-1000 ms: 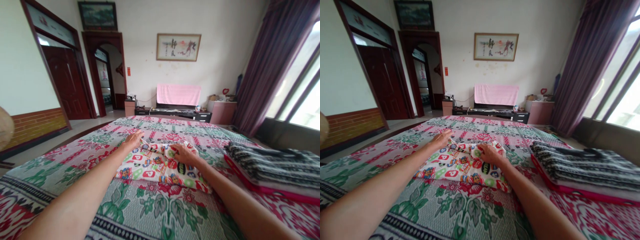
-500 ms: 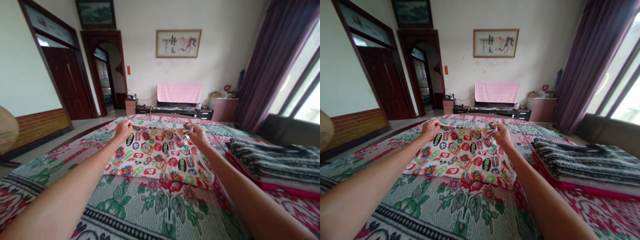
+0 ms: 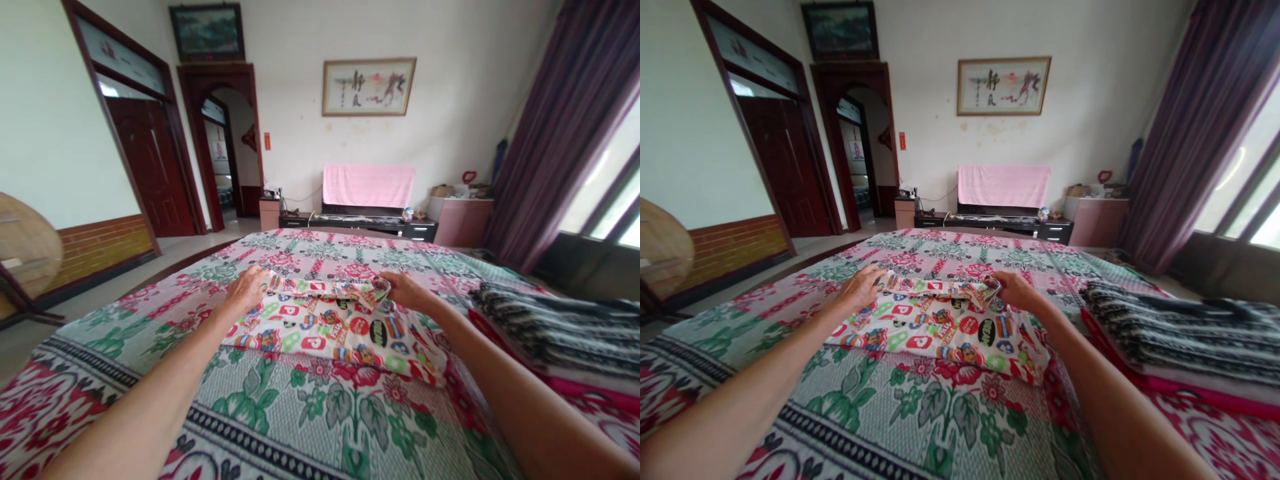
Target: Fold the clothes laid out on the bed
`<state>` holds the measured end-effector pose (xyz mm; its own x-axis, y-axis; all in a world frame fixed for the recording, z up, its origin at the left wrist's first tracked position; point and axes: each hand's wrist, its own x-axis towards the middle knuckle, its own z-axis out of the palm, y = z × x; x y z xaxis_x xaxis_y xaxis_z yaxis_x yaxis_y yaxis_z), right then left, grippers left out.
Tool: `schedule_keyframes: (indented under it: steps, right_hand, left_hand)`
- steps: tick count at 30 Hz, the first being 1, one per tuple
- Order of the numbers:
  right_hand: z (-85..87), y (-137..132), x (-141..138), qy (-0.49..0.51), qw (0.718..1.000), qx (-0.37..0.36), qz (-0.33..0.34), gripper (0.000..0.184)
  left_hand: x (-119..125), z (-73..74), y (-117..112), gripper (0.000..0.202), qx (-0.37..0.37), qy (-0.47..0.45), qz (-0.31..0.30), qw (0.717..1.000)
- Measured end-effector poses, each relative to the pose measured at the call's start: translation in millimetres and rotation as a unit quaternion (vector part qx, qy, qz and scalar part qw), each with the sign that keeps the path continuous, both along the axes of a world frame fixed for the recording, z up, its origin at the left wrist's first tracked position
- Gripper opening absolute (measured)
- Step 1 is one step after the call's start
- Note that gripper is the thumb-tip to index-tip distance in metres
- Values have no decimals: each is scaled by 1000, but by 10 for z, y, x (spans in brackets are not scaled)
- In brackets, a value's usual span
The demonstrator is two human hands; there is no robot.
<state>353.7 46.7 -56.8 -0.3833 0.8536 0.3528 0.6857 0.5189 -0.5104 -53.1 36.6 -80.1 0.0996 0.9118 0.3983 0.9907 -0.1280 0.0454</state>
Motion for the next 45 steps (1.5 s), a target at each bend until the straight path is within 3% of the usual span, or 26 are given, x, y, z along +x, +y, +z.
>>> schedule_keyframes:
  steps: [4,7,11,13,17,19,27,31,36,38,42,45]
  right_hand:
    - [166,-131,39,-87,985,-143,50,25]
    - [317,-239,18,-126,982,-130,49,47]
    - [380,-376,-171,-188,974,-102,70,58]
    - [325,-409,-284,-233,965,-91,74,55]
    - [170,-356,-377,-263,962,-51,47,27]
    - [131,-301,-345,-241,969,-41,24,29]
    - [219,-259,-197,-187,981,-50,20,30]
    - [197,-243,-172,-194,979,-59,29,28]
    - [180,-220,-102,-201,978,-62,-8,28]
    - [208,-226,-103,-218,974,-58,-31,28]
    - [244,-243,-201,-215,972,27,-93,27]
    - [183,-248,-318,-203,975,62,-63,25]
  left_hand:
    - [-52,-44,34,40,-43,12,-16,999]
    - [-70,-94,54,34,-36,0,2,999]
    - [-93,-59,44,32,10,-34,0,999]
    - [-110,10,22,32,36,-47,-5,998]
    - [-138,157,-28,32,63,-51,-10,997]
    - [-143,218,-50,32,56,-41,-17,997]
    - [-102,450,-201,24,-124,22,-14,992]
    - [-73,456,-238,18,-203,34,-22,978]
    - [-79,435,-247,14,-250,20,-15,968]
    - [-115,451,-244,18,-234,4,4,972]
    - [-201,403,-191,27,-101,-13,69,992]
    - [-214,260,-121,33,-71,-39,97,992]
